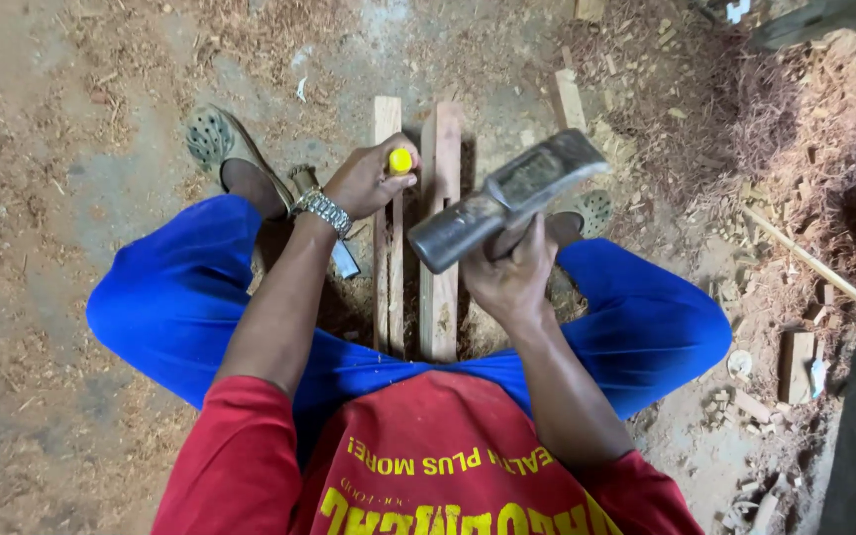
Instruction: The person sits on the ground and uses a hammer and a chisel to carve a rectangular slot into a wooden plank. The person repeatedly strikes the chisel to remove wood and deepen the slot.
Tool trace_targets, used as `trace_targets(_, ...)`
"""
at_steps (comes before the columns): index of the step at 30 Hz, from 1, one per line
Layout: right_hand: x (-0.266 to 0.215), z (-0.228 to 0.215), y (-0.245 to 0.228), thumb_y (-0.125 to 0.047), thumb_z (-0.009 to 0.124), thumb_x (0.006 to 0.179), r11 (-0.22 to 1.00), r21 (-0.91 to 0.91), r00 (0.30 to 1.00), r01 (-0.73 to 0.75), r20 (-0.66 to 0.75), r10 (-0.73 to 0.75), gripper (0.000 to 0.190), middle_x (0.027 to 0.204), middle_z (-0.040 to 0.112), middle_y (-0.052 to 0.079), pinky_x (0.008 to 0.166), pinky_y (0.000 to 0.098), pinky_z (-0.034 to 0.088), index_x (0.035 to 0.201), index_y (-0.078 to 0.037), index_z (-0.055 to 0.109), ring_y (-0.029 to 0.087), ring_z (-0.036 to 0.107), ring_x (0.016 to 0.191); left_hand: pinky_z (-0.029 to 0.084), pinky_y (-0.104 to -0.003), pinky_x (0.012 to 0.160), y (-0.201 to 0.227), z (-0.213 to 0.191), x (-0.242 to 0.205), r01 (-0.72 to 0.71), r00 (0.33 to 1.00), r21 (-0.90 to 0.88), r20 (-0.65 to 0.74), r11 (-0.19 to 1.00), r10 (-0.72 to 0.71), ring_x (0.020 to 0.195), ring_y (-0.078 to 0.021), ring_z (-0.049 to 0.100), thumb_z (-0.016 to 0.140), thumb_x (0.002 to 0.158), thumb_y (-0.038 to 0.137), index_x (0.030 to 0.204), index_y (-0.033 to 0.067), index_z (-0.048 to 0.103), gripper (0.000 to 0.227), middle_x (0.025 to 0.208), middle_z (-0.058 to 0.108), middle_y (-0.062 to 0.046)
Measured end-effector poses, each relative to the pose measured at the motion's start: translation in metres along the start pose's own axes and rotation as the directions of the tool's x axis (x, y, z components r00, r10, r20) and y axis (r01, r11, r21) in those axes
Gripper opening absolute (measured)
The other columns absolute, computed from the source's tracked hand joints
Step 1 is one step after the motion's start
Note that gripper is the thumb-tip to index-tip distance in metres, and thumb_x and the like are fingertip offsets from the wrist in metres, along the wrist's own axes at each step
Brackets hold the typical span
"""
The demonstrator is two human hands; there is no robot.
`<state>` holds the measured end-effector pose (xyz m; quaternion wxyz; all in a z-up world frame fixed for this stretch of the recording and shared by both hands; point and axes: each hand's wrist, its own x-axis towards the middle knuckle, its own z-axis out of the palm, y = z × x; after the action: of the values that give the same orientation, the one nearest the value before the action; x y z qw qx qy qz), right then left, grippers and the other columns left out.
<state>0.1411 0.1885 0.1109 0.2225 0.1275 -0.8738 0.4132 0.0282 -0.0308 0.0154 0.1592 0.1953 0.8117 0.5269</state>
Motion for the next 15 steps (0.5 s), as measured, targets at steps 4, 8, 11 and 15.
trace_targets(4, -0.011, 0.029, 0.038, -0.004, 0.062, 0.092, 0.966, -0.075, 0.933, -0.248, 0.252, 0.259, 0.032, 0.073, 0.064, 0.011, 0.045, 0.0345, 0.052, 0.121, 0.004, 0.05, 0.019, 0.059, 0.047, 0.058, -0.04, 0.083, -0.02, 0.006, 0.007, -0.014, 1.0, 0.063, -0.012, 0.998, 0.015, 0.092, -0.0214, 0.073, 0.072, 0.095, 0.026, 0.114, 0.0162, 0.059, 0.025, 0.1, 0.074, -0.006)
trace_targets(8, -0.004, 0.034, 0.04, -0.004, 0.068, 0.082, 0.901, -0.396, 0.809, -0.179, 0.462, 0.364, 0.033, 0.073, 0.061, 0.013, 0.05, 0.0398, 0.055, 0.111, 0.001, 0.054, 0.022, 0.061, 0.054, 0.059, -0.043, 0.086, -0.019, 0.007, 0.003, 0.129, 0.992, 0.178, -0.014, 0.976, -0.129, 0.09, -0.0233, 0.074, 0.076, 0.094, 0.034, 0.118, 0.0179, 0.066, 0.03, 0.1, 0.076, -0.01)
trace_targets(11, 0.026, 0.008, -0.005, -0.003, 0.065, 0.084, 0.88, -0.378, 0.746, -0.286, 0.488, 0.452, 0.053, 0.077, 0.064, 0.017, 0.043, 0.0387, 0.057, 0.132, 0.006, 0.046, 0.025, 0.064, 0.052, 0.059, -0.043, 0.086, -0.024, 0.011, 0.005, 0.254, 0.965, 0.169, 0.018, 0.952, -0.26, 0.089, -0.0225, 0.073, 0.076, 0.092, 0.04, 0.116, 0.018, 0.066, 0.034, 0.096, 0.075, -0.008)
trace_targets(15, 0.029, -0.009, -0.037, -0.013, 0.072, 0.096, 0.93, -0.188, 0.894, -0.315, 0.27, 0.357, 0.026, 0.079, 0.069, 0.015, 0.058, 0.037, 0.058, 0.114, 0.001, 0.059, 0.022, 0.07, 0.064, 0.057, -0.046, 0.086, -0.021, 0.01, 0.003, -0.02, 0.998, 0.031, -0.056, 0.999, 0.022, 0.1, -0.0242, 0.071, 0.074, 0.095, 0.031, 0.116, 0.0158, 0.066, 0.028, 0.109, 0.072, -0.009)
